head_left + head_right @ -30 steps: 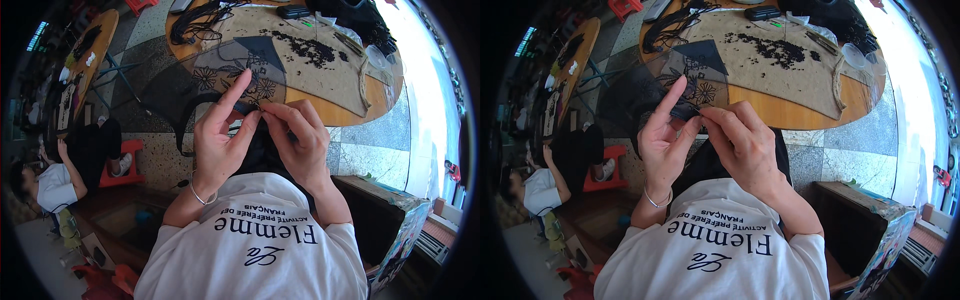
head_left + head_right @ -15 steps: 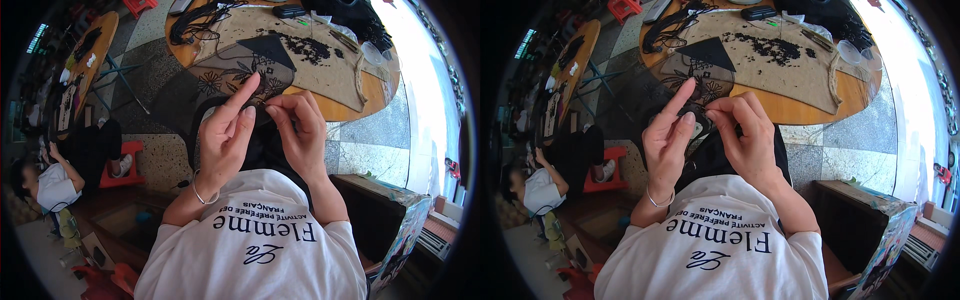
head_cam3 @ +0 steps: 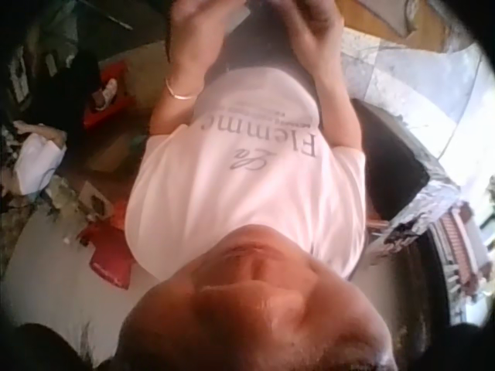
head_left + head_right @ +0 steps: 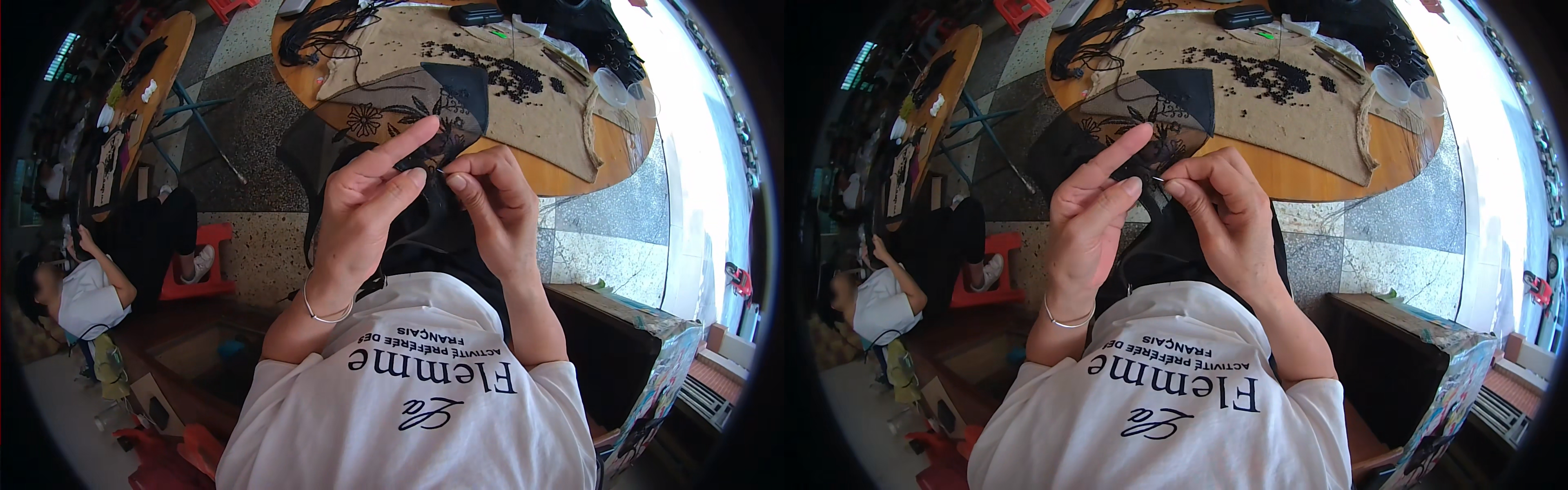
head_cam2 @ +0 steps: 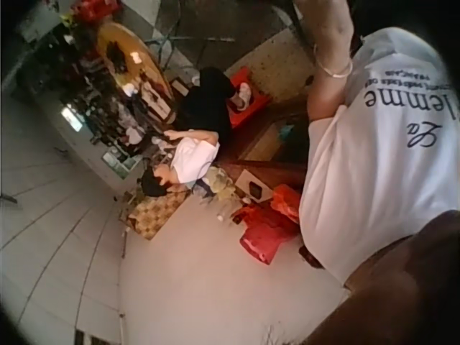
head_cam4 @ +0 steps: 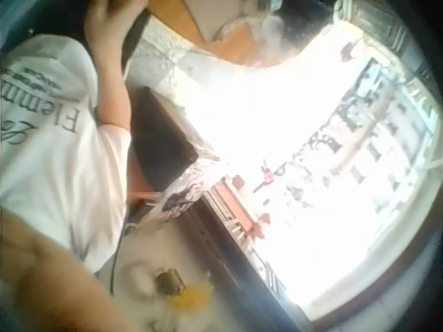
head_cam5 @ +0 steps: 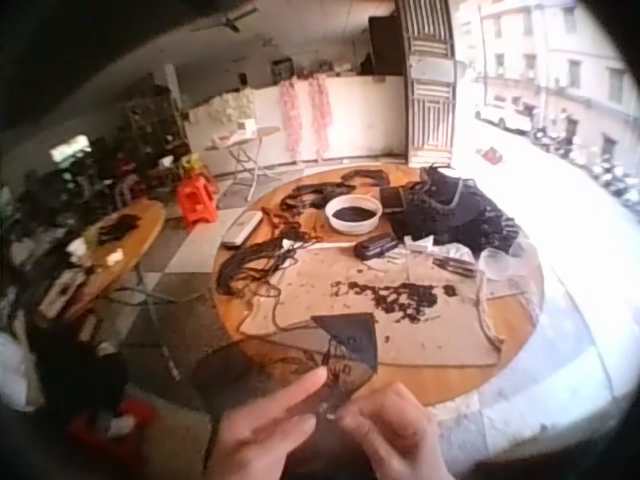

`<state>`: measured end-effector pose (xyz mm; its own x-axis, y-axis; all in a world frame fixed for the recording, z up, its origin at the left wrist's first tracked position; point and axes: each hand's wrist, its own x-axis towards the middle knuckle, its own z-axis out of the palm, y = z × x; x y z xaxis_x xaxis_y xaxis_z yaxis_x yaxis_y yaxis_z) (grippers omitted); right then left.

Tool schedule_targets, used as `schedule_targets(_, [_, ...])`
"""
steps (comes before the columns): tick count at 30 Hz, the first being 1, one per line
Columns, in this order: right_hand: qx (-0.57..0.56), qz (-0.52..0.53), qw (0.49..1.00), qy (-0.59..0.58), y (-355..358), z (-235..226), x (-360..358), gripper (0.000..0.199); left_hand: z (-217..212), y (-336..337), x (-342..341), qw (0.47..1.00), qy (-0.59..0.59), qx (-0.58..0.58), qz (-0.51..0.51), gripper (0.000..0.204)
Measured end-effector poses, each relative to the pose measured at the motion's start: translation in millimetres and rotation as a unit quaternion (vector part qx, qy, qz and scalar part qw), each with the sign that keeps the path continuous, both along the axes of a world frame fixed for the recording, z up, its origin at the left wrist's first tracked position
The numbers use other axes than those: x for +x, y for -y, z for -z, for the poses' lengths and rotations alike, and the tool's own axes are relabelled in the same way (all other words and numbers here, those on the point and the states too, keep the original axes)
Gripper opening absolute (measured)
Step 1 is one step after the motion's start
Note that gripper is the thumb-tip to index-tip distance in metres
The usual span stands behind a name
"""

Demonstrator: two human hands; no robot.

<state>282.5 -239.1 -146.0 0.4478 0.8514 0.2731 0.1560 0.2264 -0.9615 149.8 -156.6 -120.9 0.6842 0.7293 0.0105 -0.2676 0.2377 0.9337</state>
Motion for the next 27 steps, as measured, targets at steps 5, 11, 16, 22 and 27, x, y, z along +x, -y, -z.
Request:
schedule_targets(5, [0.012,-0.025,1.0,-0.01,0.8,1.0,5.1,0.006,0.0,0.2,2.2,0.999,0.034,-0.035,-0.005,0.041])
schedule_targets(11, [0.024,-0.044,0.997,-0.057,-0.5,4.0,5.0,0.006,0.2,0.5,2.2,0.998,0.031,-0.045,0.006,0.04])
schedule_targets(16, [0.015,-0.04,0.999,-0.026,0.1,4.5,6.2,0.006,-2.9,2.8,1.5,1.0,0.008,0.024,0.0,0.04])
schedule_targets(22, [0.016,-0.047,0.999,-0.01,0.4,4.1,8.6,0.007,-4.0,2.3,-1.2,1.0,0.003,0.0,0.016,0.041])
schedule_targets(27, [0.011,-0.039,0.998,-0.041,1.6,2.6,5.2,0.006,-4.4,3.8,-0.8,0.997,-0.014,0.069,0.02,0.042])
